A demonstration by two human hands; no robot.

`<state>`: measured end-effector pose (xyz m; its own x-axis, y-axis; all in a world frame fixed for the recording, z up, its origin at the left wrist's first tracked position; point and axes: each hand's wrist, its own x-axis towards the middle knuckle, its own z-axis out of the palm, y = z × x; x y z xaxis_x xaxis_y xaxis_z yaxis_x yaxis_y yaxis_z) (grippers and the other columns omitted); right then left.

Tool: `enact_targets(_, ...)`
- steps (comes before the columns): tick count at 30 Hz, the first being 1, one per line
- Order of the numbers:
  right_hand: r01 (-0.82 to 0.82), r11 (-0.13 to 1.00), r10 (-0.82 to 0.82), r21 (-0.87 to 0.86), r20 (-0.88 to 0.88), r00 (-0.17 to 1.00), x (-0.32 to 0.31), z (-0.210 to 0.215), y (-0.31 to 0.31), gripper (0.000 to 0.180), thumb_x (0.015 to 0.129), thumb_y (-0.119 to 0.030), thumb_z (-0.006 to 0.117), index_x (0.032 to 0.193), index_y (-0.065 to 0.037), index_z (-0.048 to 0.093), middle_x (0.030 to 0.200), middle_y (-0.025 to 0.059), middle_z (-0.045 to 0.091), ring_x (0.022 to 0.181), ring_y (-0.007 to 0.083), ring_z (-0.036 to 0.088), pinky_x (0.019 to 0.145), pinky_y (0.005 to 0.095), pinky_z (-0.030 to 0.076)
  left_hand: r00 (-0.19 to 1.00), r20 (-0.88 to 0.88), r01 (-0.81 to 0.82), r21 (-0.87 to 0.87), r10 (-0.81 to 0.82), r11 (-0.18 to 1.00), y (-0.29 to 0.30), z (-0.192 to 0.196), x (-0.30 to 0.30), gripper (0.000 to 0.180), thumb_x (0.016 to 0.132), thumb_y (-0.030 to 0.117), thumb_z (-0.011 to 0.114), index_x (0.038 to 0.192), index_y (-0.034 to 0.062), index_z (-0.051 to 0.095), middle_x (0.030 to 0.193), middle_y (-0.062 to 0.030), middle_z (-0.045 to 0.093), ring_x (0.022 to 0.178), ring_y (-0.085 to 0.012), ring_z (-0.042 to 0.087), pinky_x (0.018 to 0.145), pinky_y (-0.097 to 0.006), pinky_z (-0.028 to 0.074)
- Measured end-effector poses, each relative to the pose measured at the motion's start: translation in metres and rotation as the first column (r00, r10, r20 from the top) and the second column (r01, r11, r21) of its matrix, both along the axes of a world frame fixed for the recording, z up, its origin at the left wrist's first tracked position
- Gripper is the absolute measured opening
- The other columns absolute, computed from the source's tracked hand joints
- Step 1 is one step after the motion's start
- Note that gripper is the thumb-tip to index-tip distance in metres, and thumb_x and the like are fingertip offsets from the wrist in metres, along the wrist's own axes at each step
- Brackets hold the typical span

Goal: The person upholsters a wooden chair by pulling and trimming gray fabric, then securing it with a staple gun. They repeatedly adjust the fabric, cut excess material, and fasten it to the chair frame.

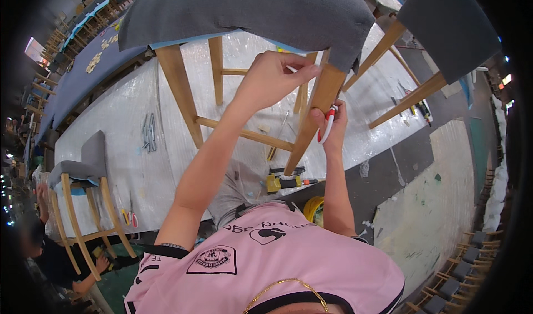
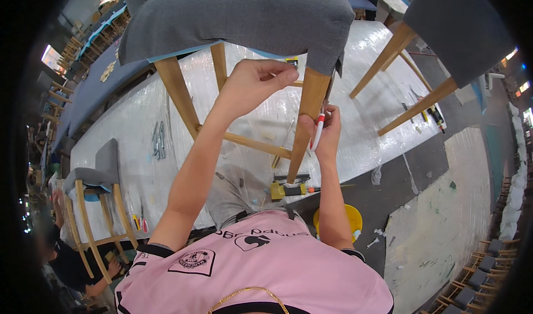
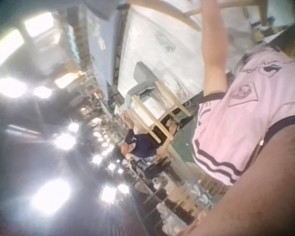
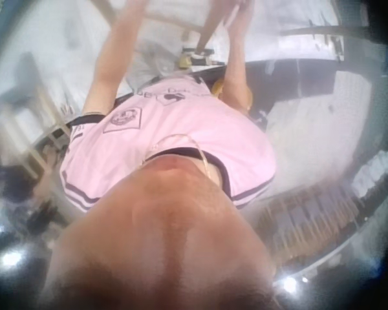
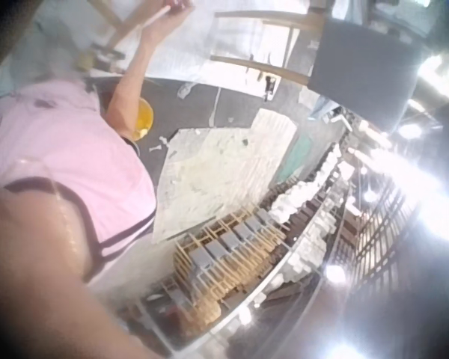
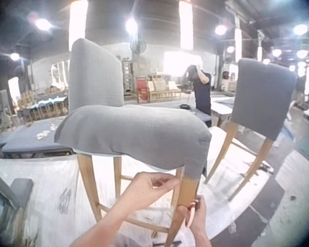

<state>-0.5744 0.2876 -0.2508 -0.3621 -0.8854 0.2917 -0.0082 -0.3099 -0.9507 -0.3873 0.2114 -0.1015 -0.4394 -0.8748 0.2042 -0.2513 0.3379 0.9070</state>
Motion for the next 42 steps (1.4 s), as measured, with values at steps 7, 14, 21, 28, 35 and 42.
enact_targets(7,-0.011,0.998,0.012,0.066,-0.005,1.000,0.007,0.011,-0.001,0.054,0.084,-0.023,0.090,0.112,-0.002,0.049,0.094,0.0057,0.067,0.080,0.0102,0.062,0.071,0.0245,0.052,0.875,-0.444,-0.125,0.174,0.191,0.977,0.016,0.014,-0.040,0.039,0.089,0.030,0.083,0.110,-0.0020,0.074,0.090,-0.0057,0.074,0.074,-0.0079,0.067,0.065,-0.022,0.056)
enact_targets(14,-0.009,1.000,0.009,0.012,-0.005,1.000,0.006,0.012,-0.011,0.050,0.084,-0.020,0.089,0.108,-0.003,0.049,0.089,0.0030,0.064,0.075,0.0079,0.057,0.066,0.0232,0.049,0.830,-0.520,-0.170,0.113,0.204,0.979,0.016,0.004,-0.052,0.036,0.087,0.027,0.085,0.102,-0.0036,0.073,0.083,-0.0049,0.071,0.068,-0.0076,0.064,0.062,-0.022,0.052)
enact_targets(21,-0.006,1.000,0.005,0.013,0.004,1.000,0.003,0.006,-0.011,0.049,0.085,-0.020,0.089,0.108,-0.004,0.049,0.085,0.0016,0.063,0.072,0.0071,0.056,0.063,0.0229,0.046,0.768,-0.613,-0.049,0.232,0.185,0.971,0.019,0.002,-0.046,0.029,0.093,0.022,0.080,0.107,-0.0017,0.072,0.091,-0.0070,0.075,0.075,-0.0086,0.068,0.068,-0.024,0.057)
enact_targets(28,-0.013,1.000,0.014,-0.005,0.047,0.999,0.010,0.011,-0.007,0.050,0.085,-0.022,0.089,0.108,-0.004,0.049,0.085,0.0010,0.063,0.072,0.0066,0.055,0.063,0.0228,0.045,0.861,-0.496,-0.165,-0.062,0.113,0.984,0.031,-0.002,-0.058,0.029,0.095,0.018,0.075,0.116,-0.0027,0.073,0.092,-0.0082,0.077,0.078,-0.0108,0.070,0.069,-0.024,0.055)
enact_targets(35,0.008,1.000,-0.009,0.020,0.020,1.000,0.010,0.009,-0.004,0.050,0.085,-0.022,0.089,0.108,-0.004,0.048,0.085,0.0014,0.063,0.072,0.0074,0.053,0.064,0.0232,0.045,0.830,-0.545,-0.173,-0.055,0.115,0.983,0.015,0.002,-0.056,0.028,0.099,0.019,0.072,0.113,-0.0044,0.073,0.096,-0.0122,0.078,0.082,-0.0137,0.073,0.067,-0.024,0.057)
enact_targets(42,0.025,1.000,-0.025,0.015,-0.020,0.999,0.008,0.007,-0.006,0.050,0.086,-0.024,0.088,0.108,-0.003,0.048,0.085,0.0022,0.063,0.074,0.0076,0.056,0.064,0.0239,0.046,0.870,-0.487,0.128,0.386,0.084,0.914,0.023,0.022,-0.044,0.039,0.100,0.040,0.068,0.105,0.0023,0.073,0.093,-0.0121,0.076,0.072,-0.0135,0.066,0.070,-0.028,0.056)
